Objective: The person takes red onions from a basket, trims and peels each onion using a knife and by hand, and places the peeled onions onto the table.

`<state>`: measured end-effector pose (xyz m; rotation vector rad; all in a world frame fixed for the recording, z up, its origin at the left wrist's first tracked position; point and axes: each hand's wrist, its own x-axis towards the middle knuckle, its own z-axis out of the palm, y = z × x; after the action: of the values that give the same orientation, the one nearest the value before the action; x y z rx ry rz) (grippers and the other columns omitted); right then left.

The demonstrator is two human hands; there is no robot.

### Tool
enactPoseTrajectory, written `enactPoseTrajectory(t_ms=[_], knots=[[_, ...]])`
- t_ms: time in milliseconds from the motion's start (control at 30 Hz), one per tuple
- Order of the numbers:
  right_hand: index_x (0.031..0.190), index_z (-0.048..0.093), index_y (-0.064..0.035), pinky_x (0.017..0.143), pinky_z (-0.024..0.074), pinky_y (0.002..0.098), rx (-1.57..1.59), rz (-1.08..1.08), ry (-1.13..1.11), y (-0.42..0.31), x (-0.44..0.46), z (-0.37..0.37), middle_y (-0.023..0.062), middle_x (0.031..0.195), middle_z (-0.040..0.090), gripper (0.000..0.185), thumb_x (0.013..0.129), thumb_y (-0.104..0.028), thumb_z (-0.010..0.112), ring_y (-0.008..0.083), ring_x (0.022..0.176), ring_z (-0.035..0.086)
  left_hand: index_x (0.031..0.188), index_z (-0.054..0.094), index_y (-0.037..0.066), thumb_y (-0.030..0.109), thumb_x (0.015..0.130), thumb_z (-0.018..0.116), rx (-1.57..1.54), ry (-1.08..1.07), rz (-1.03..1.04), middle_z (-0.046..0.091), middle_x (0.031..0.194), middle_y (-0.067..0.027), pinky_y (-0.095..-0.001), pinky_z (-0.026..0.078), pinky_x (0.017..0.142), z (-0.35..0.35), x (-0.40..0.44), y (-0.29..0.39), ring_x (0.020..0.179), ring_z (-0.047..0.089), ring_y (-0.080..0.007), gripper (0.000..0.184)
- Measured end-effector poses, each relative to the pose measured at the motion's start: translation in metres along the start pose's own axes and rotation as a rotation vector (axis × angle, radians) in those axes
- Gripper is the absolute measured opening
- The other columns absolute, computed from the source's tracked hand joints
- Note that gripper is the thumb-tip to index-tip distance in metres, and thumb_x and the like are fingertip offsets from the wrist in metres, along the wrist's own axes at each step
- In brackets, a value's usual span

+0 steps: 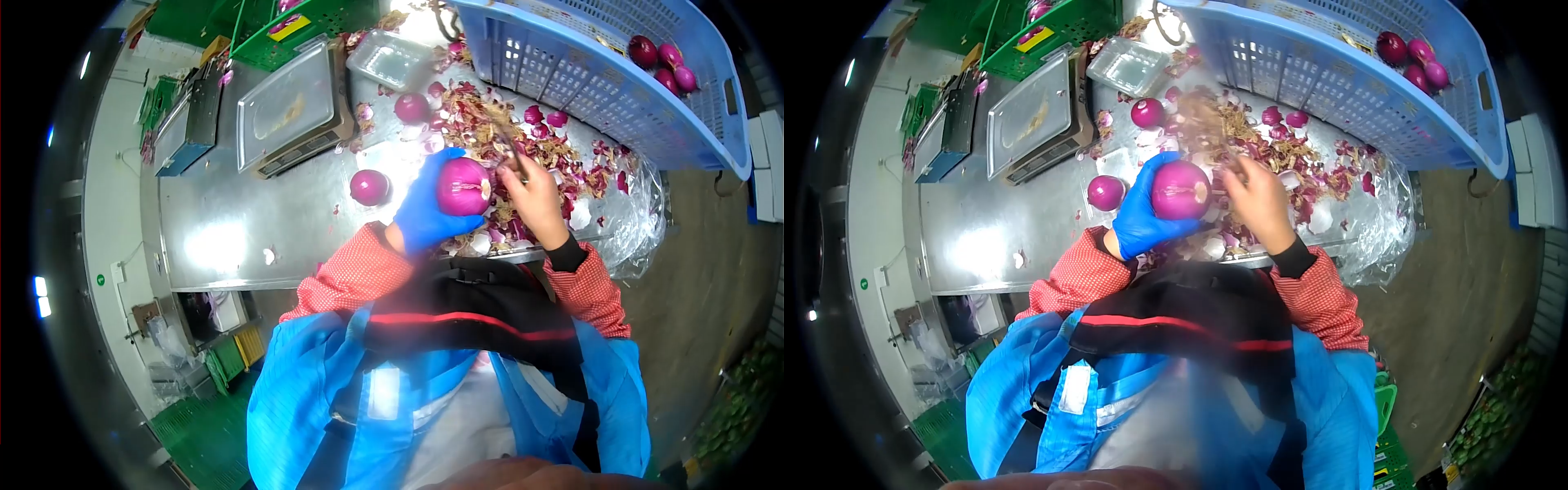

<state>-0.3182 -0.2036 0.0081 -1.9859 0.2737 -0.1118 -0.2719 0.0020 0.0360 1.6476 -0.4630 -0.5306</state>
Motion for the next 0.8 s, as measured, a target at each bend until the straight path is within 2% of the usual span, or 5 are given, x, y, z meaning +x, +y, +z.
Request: enactPoseTrajectory(t_ms=[100, 333, 500, 633, 800], knots=[[0.105, 0.064, -0.0019, 0.066, 0.0495, 0.0319, 0.114, 0.050, -0.028, 0.007, -0.007, 0.007, 0.0101, 0.079, 0.067, 0.026, 0.092, -0.025, 0.065, 0.0183, 0.073, 0.065, 0.139, 0.035, 0.006, 0.012, 0.064, 0.088, -0.040, 0.084, -0.089, 0.053, 0.127, -0.0097, -0.0355, 0.047, 0.099, -0.008, -0.005, 0.015, 0.116, 0.054, -0.0203, 0.092], [0.134, 0.050, -0.0052, 0.086, 0.0493, 0.0380, 0.232, -0.184, -0.177, -0.022, -0.010, 0.023, 0.0172, 0.107, 0.065, 0.064, 0.086, -0.041, 0.071, 0.0254, 0.100, 0.065, 0.142, 0.032, 0.007, 0.010, 0.075, 0.080, -0.339, 0.085, -0.164, 0.052, 0.126, -0.0120, -0.0349, 0.051, 0.093, -0.012, -0.005, 0.014, 0.115, 0.056, -0.0217, 0.083], [0.135, 0.050, -0.0018, 0.098, 0.0450, 0.0382, 0.270, -0.161, -0.203, -0.022, -0.011, 0.014, 0.0186, 0.116, 0.064, 0.069, 0.088, -0.050, 0.066, 0.0286, 0.110, 0.062, 0.149, 0.027, 0.007, 0.046, 0.095, 0.055, -0.712, -0.297, -0.385, 0.047, 0.140, -0.0132, -0.0375, 0.046, 0.100, -0.037, -0.001, -0.004, 0.125, 0.051, -0.0268, 0.072], [0.116, 0.052, -0.0048, 0.046, 0.0358, 0.0214, 0.902, 0.390, -0.391, -0.021, -0.016, 0.004, 0.0015, 0.080, 0.056, 0.052, 0.102, -0.053, 0.039, 0.0083, 0.053, 0.047, 0.151, 0.027, 0.006, 0.033, 0.095, 0.058, -0.262, -0.232, -0.155, 0.043, 0.145, -0.0127, -0.0385, 0.039, 0.108, -0.025, -0.003, 0.022, 0.134, 0.042, -0.0266, 0.069], [0.125, 0.046, -0.0053, 0.045, 0.0356, 0.0219, 0.946, 0.303, -0.345, -0.022, -0.025, 0.016, 0.0033, 0.070, 0.054, 0.051, 0.102, -0.050, 0.041, 0.0080, 0.049, 0.045, 0.149, 0.029, 0.004, 0.026, 0.093, 0.061, -0.441, -0.119, -0.175, 0.043, 0.144, -0.0124, -0.0374, 0.038, 0.110, -0.014, 0.000, 0.013, 0.133, 0.043, -0.0261, 0.068]])
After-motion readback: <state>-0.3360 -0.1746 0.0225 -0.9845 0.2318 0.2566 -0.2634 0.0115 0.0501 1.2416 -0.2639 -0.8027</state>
